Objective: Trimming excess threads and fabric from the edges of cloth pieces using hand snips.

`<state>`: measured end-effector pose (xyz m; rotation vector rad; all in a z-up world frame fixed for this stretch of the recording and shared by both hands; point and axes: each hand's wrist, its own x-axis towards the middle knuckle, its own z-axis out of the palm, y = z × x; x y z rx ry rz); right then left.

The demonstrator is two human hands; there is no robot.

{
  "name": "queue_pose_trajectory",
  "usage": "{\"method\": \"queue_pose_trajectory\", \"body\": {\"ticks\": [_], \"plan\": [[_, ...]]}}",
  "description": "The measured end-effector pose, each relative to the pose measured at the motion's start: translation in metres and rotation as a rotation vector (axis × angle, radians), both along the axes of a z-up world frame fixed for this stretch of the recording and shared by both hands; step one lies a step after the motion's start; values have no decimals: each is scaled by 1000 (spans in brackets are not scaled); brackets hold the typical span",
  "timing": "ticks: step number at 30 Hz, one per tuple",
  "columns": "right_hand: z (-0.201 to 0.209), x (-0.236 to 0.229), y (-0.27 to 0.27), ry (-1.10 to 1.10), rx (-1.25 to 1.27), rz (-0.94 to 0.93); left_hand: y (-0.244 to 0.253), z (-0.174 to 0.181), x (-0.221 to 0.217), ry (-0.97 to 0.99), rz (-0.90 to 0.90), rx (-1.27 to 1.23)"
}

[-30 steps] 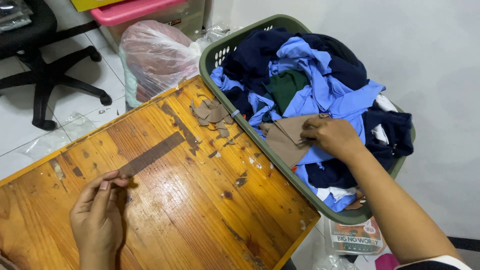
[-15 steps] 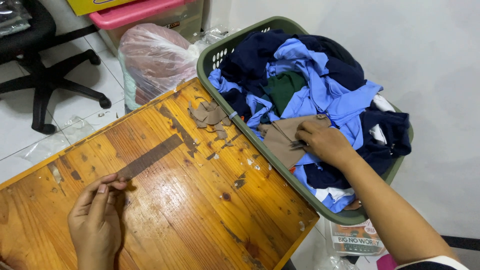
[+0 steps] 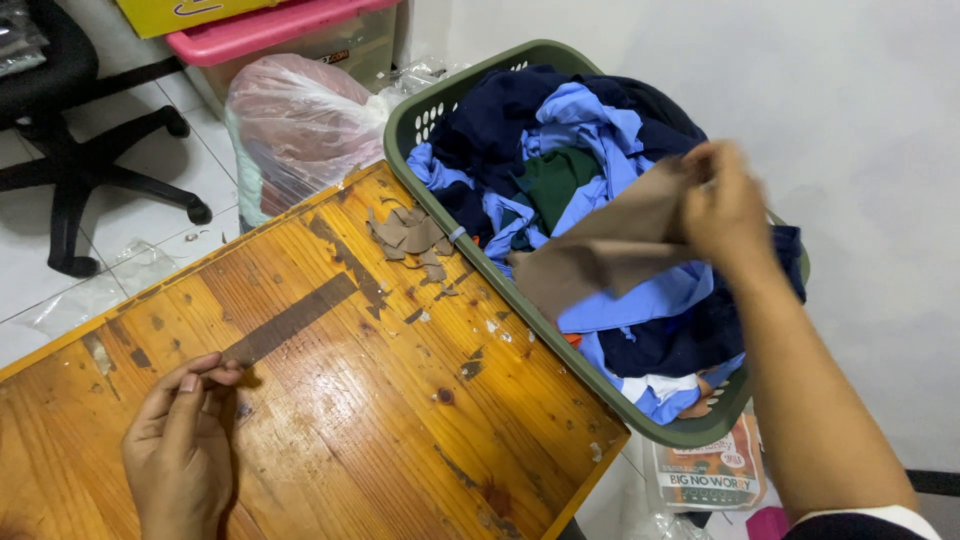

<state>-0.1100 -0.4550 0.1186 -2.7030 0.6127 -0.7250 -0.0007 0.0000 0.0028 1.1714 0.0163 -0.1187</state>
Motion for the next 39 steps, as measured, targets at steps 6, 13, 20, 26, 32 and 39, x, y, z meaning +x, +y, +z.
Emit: {"method": "queue_pose_trajectory", "body": {"ticks": [6, 13, 20, 26, 32, 39], "plan": [[16, 1, -6, 155, 27, 15, 0, -5, 1, 13, 17, -10], [-16, -4, -6, 253, 84, 18, 3, -31, 5, -55, 38, -1], [-15, -17, -4, 229, 399, 39, -75, 32, -8, -191, -48, 667], [-27, -26, -8, 192, 695, 21, -188, 88, -5, -696, -464, 718], [-34, -29, -7, -1, 1042, -31, -293, 86, -16, -867, -734, 440], [-40, -34, -17, -171, 920, 22, -336, 68, -20, -752, -758, 359]]}}
